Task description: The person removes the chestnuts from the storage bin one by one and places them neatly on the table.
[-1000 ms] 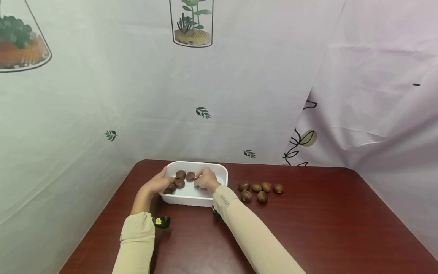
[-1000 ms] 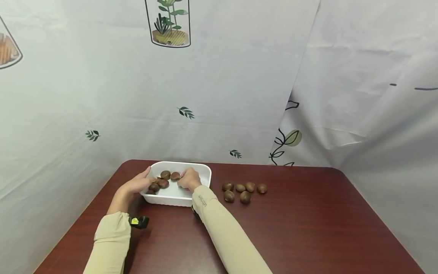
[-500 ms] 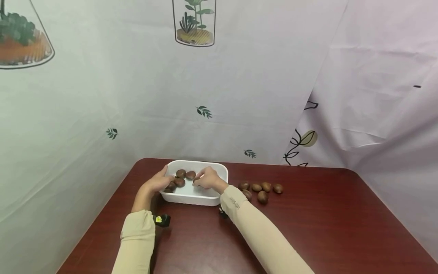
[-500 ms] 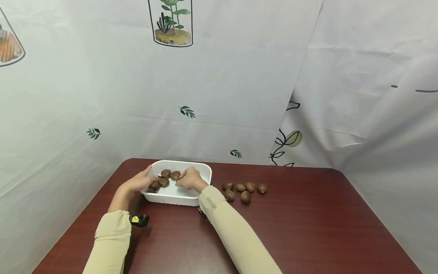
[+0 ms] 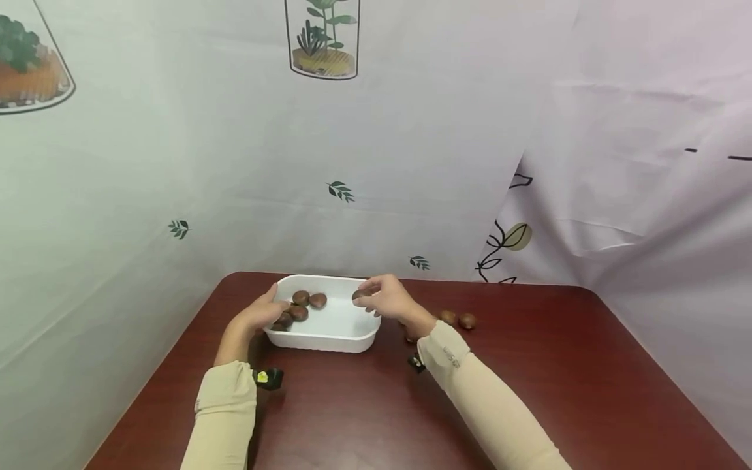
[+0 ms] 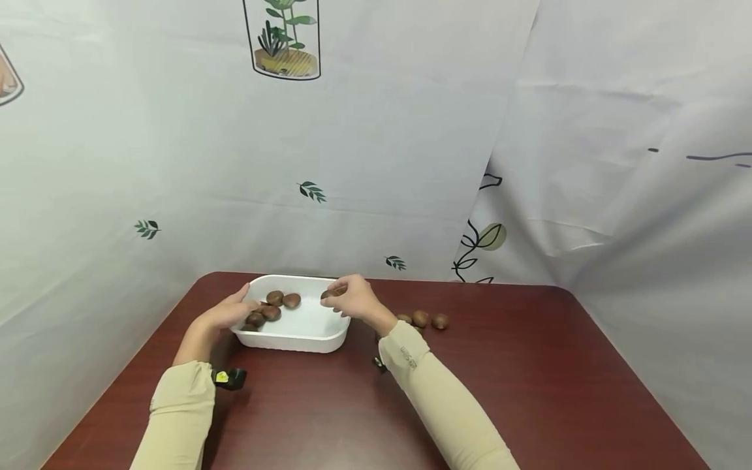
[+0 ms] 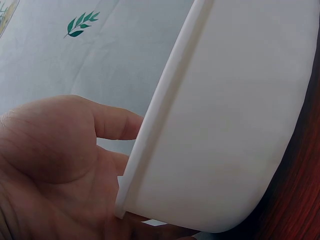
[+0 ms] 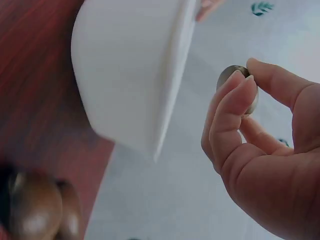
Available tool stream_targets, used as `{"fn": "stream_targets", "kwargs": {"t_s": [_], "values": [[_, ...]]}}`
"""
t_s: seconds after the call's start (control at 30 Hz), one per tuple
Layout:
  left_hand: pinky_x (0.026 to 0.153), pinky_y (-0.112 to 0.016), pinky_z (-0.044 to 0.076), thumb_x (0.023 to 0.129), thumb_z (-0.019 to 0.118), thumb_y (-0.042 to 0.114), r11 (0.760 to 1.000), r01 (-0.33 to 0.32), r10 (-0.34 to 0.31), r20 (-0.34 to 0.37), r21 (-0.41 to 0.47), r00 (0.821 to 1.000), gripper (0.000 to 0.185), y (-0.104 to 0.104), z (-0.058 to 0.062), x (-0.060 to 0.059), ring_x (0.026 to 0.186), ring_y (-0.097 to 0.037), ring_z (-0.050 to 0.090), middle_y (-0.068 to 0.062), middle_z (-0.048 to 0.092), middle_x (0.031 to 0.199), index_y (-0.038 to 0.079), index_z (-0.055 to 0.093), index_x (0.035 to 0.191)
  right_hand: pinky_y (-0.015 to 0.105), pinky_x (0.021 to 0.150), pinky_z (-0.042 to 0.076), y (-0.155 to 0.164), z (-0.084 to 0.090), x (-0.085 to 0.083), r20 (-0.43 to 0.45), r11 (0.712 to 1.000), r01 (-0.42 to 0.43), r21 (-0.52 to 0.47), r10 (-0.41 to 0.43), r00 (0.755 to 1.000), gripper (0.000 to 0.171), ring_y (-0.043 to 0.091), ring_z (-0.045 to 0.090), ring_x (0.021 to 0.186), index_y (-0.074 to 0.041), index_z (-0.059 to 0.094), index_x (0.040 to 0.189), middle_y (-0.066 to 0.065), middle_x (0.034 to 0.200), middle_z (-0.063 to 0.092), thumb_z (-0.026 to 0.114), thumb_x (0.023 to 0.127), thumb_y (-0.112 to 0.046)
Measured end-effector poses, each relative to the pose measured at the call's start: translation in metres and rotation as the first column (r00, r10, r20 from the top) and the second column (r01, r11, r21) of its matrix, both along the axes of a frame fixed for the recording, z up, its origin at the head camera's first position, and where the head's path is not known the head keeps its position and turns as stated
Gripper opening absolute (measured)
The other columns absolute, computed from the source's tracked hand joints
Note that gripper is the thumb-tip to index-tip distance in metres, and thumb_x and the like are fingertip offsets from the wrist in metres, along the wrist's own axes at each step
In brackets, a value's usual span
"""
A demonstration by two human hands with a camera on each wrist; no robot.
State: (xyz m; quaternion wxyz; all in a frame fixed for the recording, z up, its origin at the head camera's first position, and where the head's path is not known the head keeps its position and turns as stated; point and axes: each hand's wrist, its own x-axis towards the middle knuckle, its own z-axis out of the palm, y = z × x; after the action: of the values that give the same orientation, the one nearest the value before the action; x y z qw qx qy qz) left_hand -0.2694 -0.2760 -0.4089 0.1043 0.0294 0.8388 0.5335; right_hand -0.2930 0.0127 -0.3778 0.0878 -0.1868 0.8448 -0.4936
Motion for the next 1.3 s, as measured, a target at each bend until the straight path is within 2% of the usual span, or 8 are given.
{"fn": "stream_targets", "kwargs": {"t_s": [0.13,0.23,0.37,0.5,0.67,0.97,1.2,1.3], "values": [[0.084,-0.042,0.047,0.098,0.042,0.008,1.000,0.002,-0.002,0.007,-0.016,1.000,0.070,0.000,0.002,0.003,0.105,-0.035,0.054,-0.029,0.042,0.139,-0.004,0.005,0.156,0.036,0.062,0.057,0.022,0.005,0.006,-0.021,0.999,0.035,0.005,-0.035,0.999,0.034,0.033,0.070,0.082,-0.002,0.070,0.117,0.013,0.110,0.070,0.076,0.088,-0.017],[0.082,-0.042,0.046,0.099,0.043,0.007,1.000,0.006,-0.006,0.006,-0.006,1.000,0.069,0.001,0.002,0.003,0.105,-0.034,0.052,-0.029,0.037,0.142,-0.003,0.006,0.157,0.039,0.063,0.058,0.040,0.006,0.010,-0.010,0.999,0.054,-0.002,-0.054,0.998,0.034,0.036,0.070,0.083,-0.003,0.069,0.118,0.012,0.111,0.070,0.076,0.088,-0.017],[0.071,-0.036,0.045,0.100,0.045,0.008,0.999,0.023,-0.023,-0.014,0.024,1.000,0.061,0.001,0.002,0.003,0.090,-0.029,0.053,-0.026,0.047,0.128,0.001,0.019,0.155,0.044,0.066,0.058,0.063,0.003,0.012,-0.011,0.998,0.063,-0.012,-0.064,0.998,0.035,0.035,0.071,0.080,0.000,0.069,0.120,0.013,0.108,0.071,0.076,0.088,-0.014],[0.065,-0.032,0.043,0.100,0.044,0.006,0.997,0.053,-0.051,-0.034,0.050,0.998,0.054,0.000,0.002,0.003,0.081,-0.026,0.053,-0.023,0.056,0.112,0.002,0.027,0.151,0.040,0.064,0.058,0.084,0.000,0.013,-0.032,0.998,0.065,-0.009,-0.065,0.997,0.035,0.029,0.071,0.077,0.004,0.067,0.120,0.014,0.106,0.072,0.074,0.089,-0.011],[0.069,-0.033,0.045,0.099,0.044,0.007,0.998,0.048,-0.047,-0.037,0.030,0.998,0.059,0.000,-0.001,0.002,0.087,-0.025,0.055,-0.020,0.057,0.114,0.001,0.022,0.153,0.033,0.064,0.057,0.110,-0.004,0.016,-0.036,0.996,0.087,0.011,-0.087,0.996,0.034,0.023,0.069,0.077,0.005,0.067,0.119,0.016,0.107,0.071,0.074,0.089,-0.010],[0.060,-0.030,0.042,0.098,0.043,0.003,0.993,0.092,-0.087,-0.069,0.070,0.994,0.052,-0.005,-0.006,-0.006,0.074,-0.022,0.052,-0.019,0.059,0.104,0.003,0.029,0.148,0.045,0.068,0.058,0.150,-0.017,0.022,-0.015,0.991,0.128,0.029,-0.127,0.992,0.037,0.025,0.070,0.079,0.009,0.064,0.122,0.020,0.109,0.069,0.073,0.090,-0.007],[0.066,-0.031,0.048,0.094,0.045,0.009,0.998,0.040,-0.039,-0.024,0.046,0.999,0.065,-0.015,-0.024,-0.019,0.082,-0.022,0.059,-0.016,0.060,0.114,0.011,0.021,0.154,0.040,0.065,0.058,0.169,-0.029,0.025,0.016,0.987,0.155,0.037,-0.156,0.988,0.037,0.025,0.071,0.077,0.014,0.061,0.121,0.021,0.102,0.070,0.071,0.089,-0.002],[0.061,-0.030,0.044,0.096,0.044,0.006,0.995,0.075,-0.073,-0.048,0.061,0.996,0.058,-0.010,-0.016,-0.013,0.075,-0.021,0.056,-0.017,0.062,0.104,0.006,0.025,0.151,0.039,0.063,0.058,0.174,-0.033,0.027,0.023,0.984,0.170,0.042,-0.171,0.985,0.034,0.024,0.070,0.075,0.015,0.062,0.118,0.018,0.096,0.070,0.071,0.089,0.000]]}}
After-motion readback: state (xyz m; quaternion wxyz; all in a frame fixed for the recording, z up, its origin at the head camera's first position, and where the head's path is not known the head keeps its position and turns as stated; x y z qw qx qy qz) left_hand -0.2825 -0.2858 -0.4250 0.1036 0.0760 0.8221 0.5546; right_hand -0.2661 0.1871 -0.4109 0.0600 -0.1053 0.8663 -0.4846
